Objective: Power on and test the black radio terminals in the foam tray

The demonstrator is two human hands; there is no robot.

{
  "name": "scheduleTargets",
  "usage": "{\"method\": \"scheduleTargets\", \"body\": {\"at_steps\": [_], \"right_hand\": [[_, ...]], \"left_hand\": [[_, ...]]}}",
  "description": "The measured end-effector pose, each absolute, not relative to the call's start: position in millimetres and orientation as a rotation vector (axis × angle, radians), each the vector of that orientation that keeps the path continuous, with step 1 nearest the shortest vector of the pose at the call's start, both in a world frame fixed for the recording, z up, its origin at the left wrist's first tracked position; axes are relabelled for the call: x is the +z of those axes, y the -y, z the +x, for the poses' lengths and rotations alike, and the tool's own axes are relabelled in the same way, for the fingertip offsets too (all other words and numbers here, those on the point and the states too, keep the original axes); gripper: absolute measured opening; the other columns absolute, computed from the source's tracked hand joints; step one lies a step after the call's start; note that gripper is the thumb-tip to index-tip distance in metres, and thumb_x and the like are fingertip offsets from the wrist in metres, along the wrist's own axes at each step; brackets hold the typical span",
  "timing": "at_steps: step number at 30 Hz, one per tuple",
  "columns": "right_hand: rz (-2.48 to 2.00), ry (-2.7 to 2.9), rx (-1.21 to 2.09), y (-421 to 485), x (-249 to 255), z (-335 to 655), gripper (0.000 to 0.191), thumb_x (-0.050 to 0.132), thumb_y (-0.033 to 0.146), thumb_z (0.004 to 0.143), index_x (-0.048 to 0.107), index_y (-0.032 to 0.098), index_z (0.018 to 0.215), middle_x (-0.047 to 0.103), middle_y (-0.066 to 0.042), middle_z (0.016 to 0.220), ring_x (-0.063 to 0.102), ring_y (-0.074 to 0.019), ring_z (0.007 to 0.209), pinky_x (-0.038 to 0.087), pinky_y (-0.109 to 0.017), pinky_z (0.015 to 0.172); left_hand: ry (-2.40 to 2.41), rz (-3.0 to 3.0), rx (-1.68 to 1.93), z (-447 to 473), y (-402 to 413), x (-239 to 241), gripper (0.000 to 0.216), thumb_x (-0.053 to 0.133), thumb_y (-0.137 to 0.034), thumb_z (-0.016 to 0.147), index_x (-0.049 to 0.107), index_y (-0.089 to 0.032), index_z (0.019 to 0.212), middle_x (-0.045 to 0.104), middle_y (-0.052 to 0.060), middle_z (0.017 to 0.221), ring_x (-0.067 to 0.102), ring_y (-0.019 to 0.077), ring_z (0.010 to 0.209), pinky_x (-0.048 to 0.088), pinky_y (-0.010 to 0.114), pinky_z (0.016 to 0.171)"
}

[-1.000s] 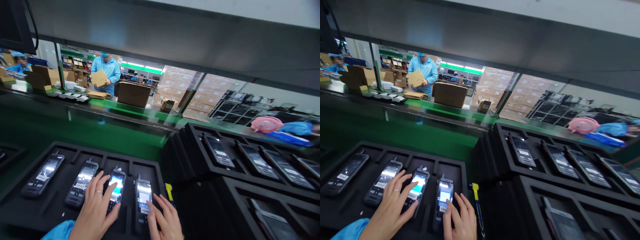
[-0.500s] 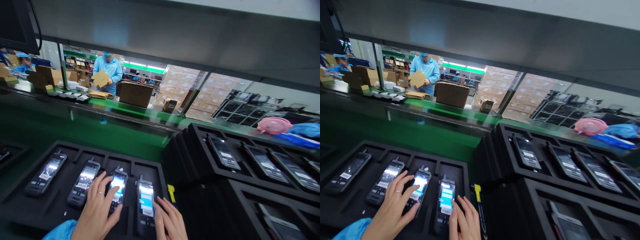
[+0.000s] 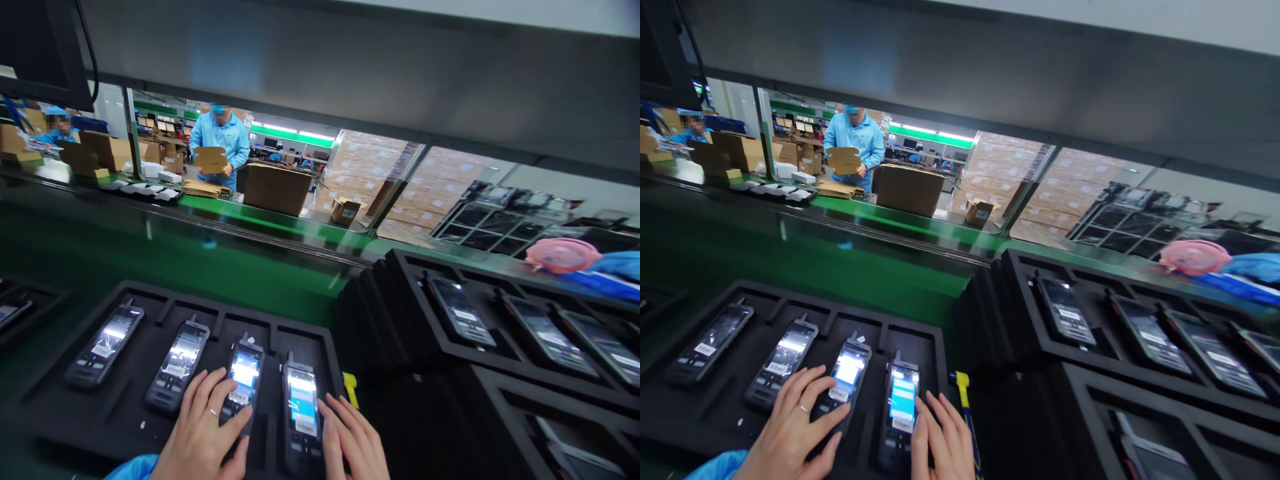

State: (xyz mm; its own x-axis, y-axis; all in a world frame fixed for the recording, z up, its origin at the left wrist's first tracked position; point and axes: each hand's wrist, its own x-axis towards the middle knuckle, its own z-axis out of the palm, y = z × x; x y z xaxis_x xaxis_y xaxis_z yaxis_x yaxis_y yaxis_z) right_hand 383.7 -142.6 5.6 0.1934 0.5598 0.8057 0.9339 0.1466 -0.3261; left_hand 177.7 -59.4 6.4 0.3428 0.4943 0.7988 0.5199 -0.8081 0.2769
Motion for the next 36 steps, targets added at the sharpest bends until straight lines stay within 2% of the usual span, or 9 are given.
{"method": "scheduleTargets", "body": {"at_steps": [6, 9, 17, 24, 32, 36], "right_hand": [[-1.585, 1.628, -0.595, 123.1, 22.1, 369.0, 0.029, 0.044, 0.020, 0.095, 0.054, 0.015, 0.122, 0.060, -0.007, 0.115, 0.050, -0.0226, 0.112, 0.043, -0.035, 0.091], [-1.631, 1.742, -0.580, 106.7, 30.4, 346.9, 0.033, 0.040, 0.020, 0.095, 0.051, 0.018, 0.126, 0.057, -0.006, 0.121, 0.046, -0.0220, 0.117, 0.046, -0.036, 0.090], [-1.793, 1.801, -0.567, 90.3, 22.1, 332.0, 0.030, 0.043, 0.027, 0.095, 0.056, 0.022, 0.122, 0.052, -0.007, 0.127, 0.042, -0.0252, 0.122, 0.050, -0.043, 0.088], [-1.794, 1.855, -0.526, 94.3, 18.2, 334.0, 0.027, 0.045, 0.025, 0.094, 0.060, 0.026, 0.117, 0.047, -0.007, 0.131, 0.037, -0.0263, 0.126, 0.051, -0.046, 0.089], [-1.759, 1.845, -0.523, 95.1, 16.2, 336.6, 0.028, 0.046, 0.024, 0.094, 0.059, 0.027, 0.117, 0.049, -0.005, 0.129, 0.039, -0.0252, 0.124, 0.052, -0.045, 0.088], [-1.793, 1.887, -0.573, 92.5, 18.5, 334.7, 0.030, 0.046, 0.026, 0.093, 0.060, 0.027, 0.119, 0.044, -0.009, 0.133, 0.038, -0.0292, 0.125, 0.052, -0.049, 0.086]], "left_hand": [[0.911, -2.504, -1.492, 179.2, 57.3, 4.0, 0.019, 0.052, -0.022, 0.078, 0.068, -0.025, 0.087, 0.060, 0.005, 0.098, 0.051, 0.0242, 0.106, 0.038, 0.041, 0.095], [0.926, -2.488, -1.520, 181.3, 56.7, -0.2, 0.022, 0.049, -0.021, 0.077, 0.068, -0.025, 0.087, 0.059, 0.005, 0.098, 0.050, 0.0240, 0.104, 0.038, 0.040, 0.094], [0.964, -2.458, -1.607, 187.8, 54.2, -9.1, 0.027, 0.044, -0.015, 0.074, 0.068, -0.025, 0.083, 0.054, 0.004, 0.085, 0.050, 0.0213, 0.087, 0.040, 0.040, 0.089], [0.982, -2.429, -1.608, 188.9, 53.3, -8.8, 0.029, 0.043, -0.014, 0.072, 0.067, -0.025, 0.084, 0.053, 0.004, 0.085, 0.050, 0.0209, 0.086, 0.041, 0.039, 0.087], [1.045, -2.460, -1.501, 183.2, 56.1, -5.0, 0.031, 0.049, -0.017, 0.065, 0.065, -0.028, 0.089, 0.054, 0.004, 0.091, 0.050, 0.0219, 0.090, 0.045, 0.038, 0.084], [1.035, -2.486, -1.473, 179.1, 56.4, -4.1, 0.032, 0.051, -0.017, 0.065, 0.065, -0.029, 0.091, 0.054, 0.004, 0.091, 0.051, 0.0218, 0.091, 0.047, 0.036, 0.084]]}}
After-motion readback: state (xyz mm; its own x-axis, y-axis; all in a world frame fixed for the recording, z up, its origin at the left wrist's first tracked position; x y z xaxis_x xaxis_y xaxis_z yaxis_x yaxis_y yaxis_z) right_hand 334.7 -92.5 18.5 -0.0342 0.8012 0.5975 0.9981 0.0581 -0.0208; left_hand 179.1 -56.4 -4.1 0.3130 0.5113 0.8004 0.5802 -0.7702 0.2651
